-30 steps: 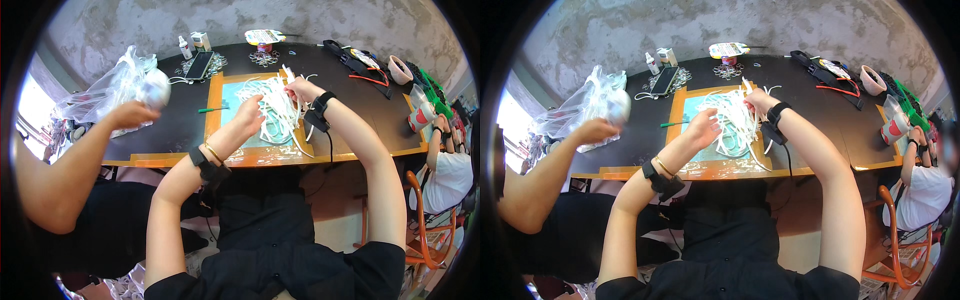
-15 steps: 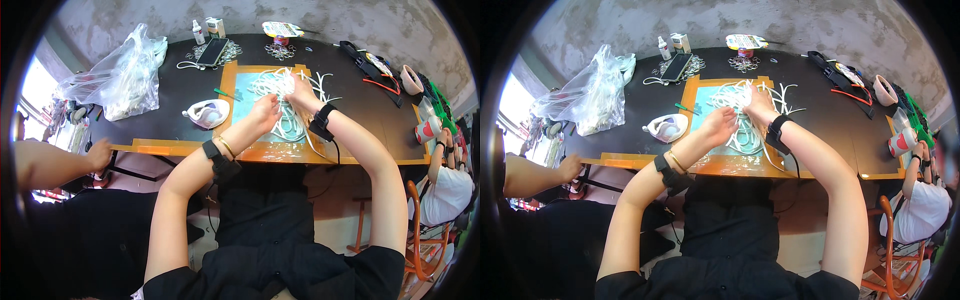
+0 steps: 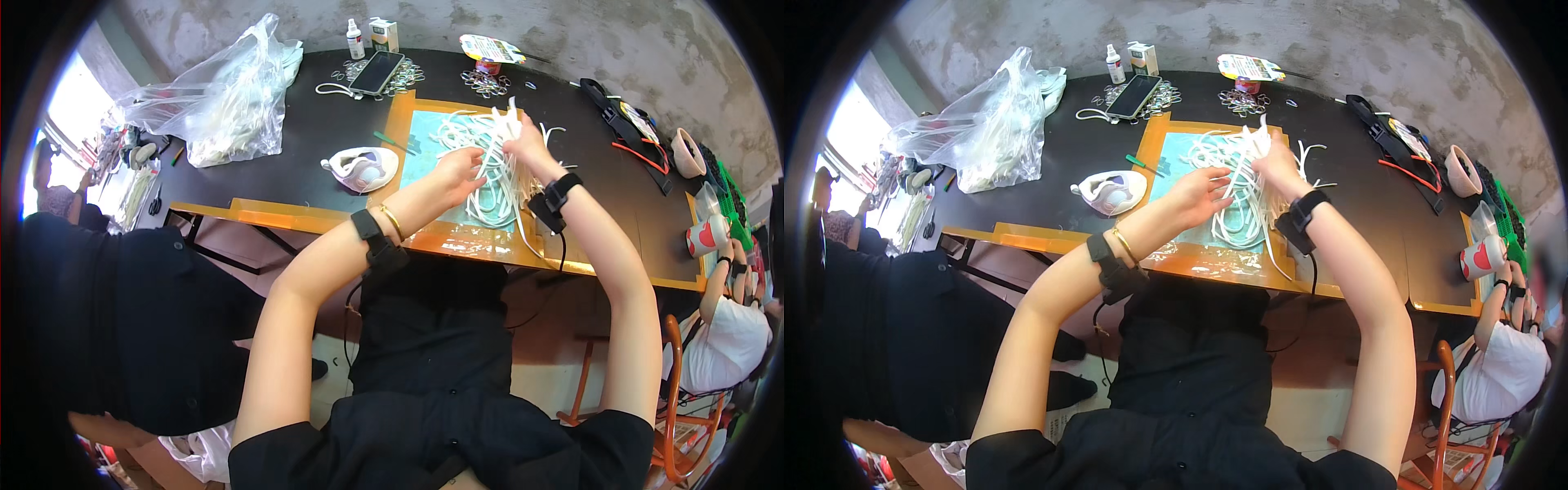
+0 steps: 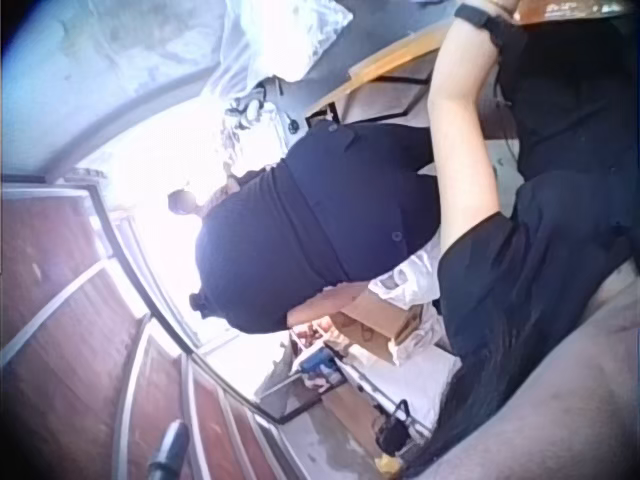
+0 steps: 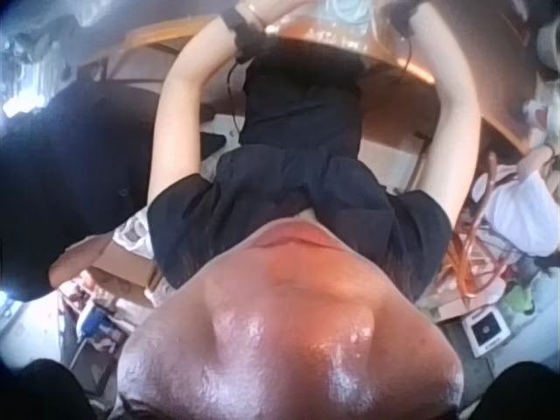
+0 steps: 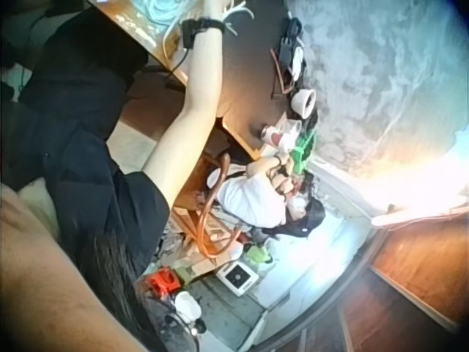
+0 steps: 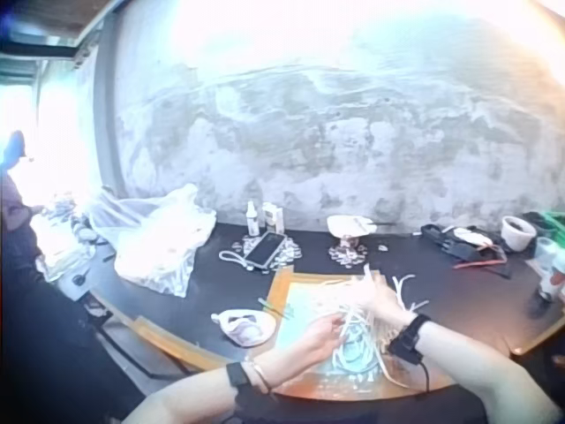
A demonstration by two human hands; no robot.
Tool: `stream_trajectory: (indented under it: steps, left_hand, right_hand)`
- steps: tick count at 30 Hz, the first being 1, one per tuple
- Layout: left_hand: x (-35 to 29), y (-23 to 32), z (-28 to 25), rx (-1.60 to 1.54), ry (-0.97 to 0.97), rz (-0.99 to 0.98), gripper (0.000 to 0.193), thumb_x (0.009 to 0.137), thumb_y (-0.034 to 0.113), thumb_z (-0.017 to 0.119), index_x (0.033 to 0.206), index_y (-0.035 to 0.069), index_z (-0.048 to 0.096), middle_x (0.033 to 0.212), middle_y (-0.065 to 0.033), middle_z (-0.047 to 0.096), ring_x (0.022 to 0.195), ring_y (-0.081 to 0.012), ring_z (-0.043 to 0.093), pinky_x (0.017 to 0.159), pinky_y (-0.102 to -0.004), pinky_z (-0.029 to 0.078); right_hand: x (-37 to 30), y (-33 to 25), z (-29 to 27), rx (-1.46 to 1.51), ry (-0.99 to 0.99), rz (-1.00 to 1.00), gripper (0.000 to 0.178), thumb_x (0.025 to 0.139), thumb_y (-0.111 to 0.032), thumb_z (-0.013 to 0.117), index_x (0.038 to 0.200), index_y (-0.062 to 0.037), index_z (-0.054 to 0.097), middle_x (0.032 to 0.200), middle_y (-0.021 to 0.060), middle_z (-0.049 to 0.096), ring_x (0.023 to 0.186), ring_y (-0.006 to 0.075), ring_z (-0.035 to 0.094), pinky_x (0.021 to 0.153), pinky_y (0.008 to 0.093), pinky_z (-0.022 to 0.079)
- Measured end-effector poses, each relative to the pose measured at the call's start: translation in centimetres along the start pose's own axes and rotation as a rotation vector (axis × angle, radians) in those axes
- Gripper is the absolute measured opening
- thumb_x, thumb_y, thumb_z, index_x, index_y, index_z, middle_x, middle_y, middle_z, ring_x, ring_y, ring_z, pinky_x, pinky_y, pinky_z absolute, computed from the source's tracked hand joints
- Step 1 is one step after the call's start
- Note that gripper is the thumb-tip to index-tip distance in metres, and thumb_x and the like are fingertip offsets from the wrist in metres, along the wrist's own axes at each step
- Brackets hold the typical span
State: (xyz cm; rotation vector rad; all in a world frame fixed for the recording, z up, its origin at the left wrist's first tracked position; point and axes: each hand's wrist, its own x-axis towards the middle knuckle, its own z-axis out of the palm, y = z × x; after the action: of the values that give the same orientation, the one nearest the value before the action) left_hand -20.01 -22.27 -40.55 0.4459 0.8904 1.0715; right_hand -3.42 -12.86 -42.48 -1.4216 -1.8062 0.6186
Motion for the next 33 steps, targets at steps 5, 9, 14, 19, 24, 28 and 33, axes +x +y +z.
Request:
stream_trajectory:
  steps: [5, 9, 14, 19, 24, 28, 33]
  left_hand:
    - [0.4, -0.6, 0.9, 0.154, -0.023, 0.124, 0.031, 0.085, 0.009, 0.054, 0.115, 0.002, 0.049, 0.113, -0.0096, 0.049, 0.105, -0.0204, 0.048, 0.086, -0.0375, 0.043]
    - [1.4, -0.9, 1.8, 0.198, -0.013, 0.152, 0.032, 0.082, 0.006, 0.054, 0.115, 0.002, 0.05, 0.11, -0.0094, 0.05, 0.105, -0.0195, 0.047, 0.083, -0.0367, 0.044]
    - [2.2, -1.1, 2.5, 0.313, -0.002, 0.175, 0.036, 0.081, 0.008, 0.055, 0.116, 0.002, 0.051, 0.113, -0.0092, 0.05, 0.107, -0.0202, 0.045, 0.083, -0.0368, 0.043]
    - [1.7, -1.0, 3.5, 0.351, -0.01, 0.211, 0.036, 0.082, 0.013, 0.054, 0.117, 0.003, 0.051, 0.115, -0.0082, 0.05, 0.11, -0.0213, 0.044, 0.088, -0.0378, 0.042]
    - [1.2, 0.5, 4.9, 0.284, -0.08, 0.231, 0.045, 0.087, 0.029, 0.055, 0.123, 0.003, 0.048, 0.127, -0.0098, 0.046, 0.117, -0.0231, 0.042, 0.098, -0.0407, 0.035]
    - [1.3, 2.2, 6.5, 0.245, -0.226, 0.317, 0.07, 0.089, 0.052, 0.05, 0.135, 0.001, 0.035, 0.138, -0.0125, 0.037, 0.125, -0.0254, 0.037, 0.105, -0.0429, 0.026]
    - [1.3, 5.2, 7.9, 0.271, -0.311, 0.393, 0.047, 0.09, 0.044, 0.054, 0.112, 0.003, 0.053, 0.108, -0.0096, 0.056, 0.097, -0.0166, 0.053, 0.089, -0.0328, 0.04]
  right_hand:
    - [1.6, 0.9, -4.2, 0.893, -0.367, 0.575, 0.02, 0.074, 0.0, 0.065, 0.092, 0.0051, 0.059, 0.079, 0.0116, 0.06, 0.076, 0.023, 0.062, 0.066, 0.0368, 0.053]
    - [1.5, 0.8, -6.3, 0.917, -0.345, 0.508, 0.013, 0.076, -0.004, 0.07, 0.084, 0.0013, 0.062, 0.071, 0.0069, 0.059, 0.063, 0.018, 0.058, 0.058, 0.0331, 0.05]
    - [1.1, -0.4, -9.3, 0.978, -0.235, 0.433, 0.016, 0.084, -0.013, 0.066, 0.094, -0.0011, 0.061, 0.068, 0.0017, 0.056, 0.06, 0.0099, 0.053, 0.055, 0.0249, 0.044]
    - [1.1, -1.7, -11.8, 1.191, -0.175, 0.138, 0.016, 0.089, -0.018, 0.06, 0.099, -0.0055, 0.058, 0.073, 0.0023, 0.058, 0.07, 0.0127, 0.058, 0.066, 0.0277, 0.049]
    - [0.2, -3.2, -12.5, 1.432, -0.351, 0.199, 0.01, 0.09, -0.013, 0.058, 0.09, -0.0065, 0.05, 0.072, 0.0003, 0.049, 0.061, 0.0084, 0.05, 0.065, 0.0274, 0.047]
    - [-1.5, -4.7, -11.1, 1.456, -0.416, 0.333, 0.019, 0.09, -0.01, 0.057, 0.107, -0.0006, 0.053, 0.08, 0.0028, 0.051, 0.063, 0.0072, 0.05, 0.063, 0.0242, 0.048]
    - [-3.9, -6.4, -9.2, 1.372, -0.648, 0.394, 0.028, 0.09, -0.012, 0.056, 0.114, 0.0021, 0.053, 0.079, 0.0028, 0.054, 0.063, 0.0066, 0.052, 0.059, 0.0214, 0.05]
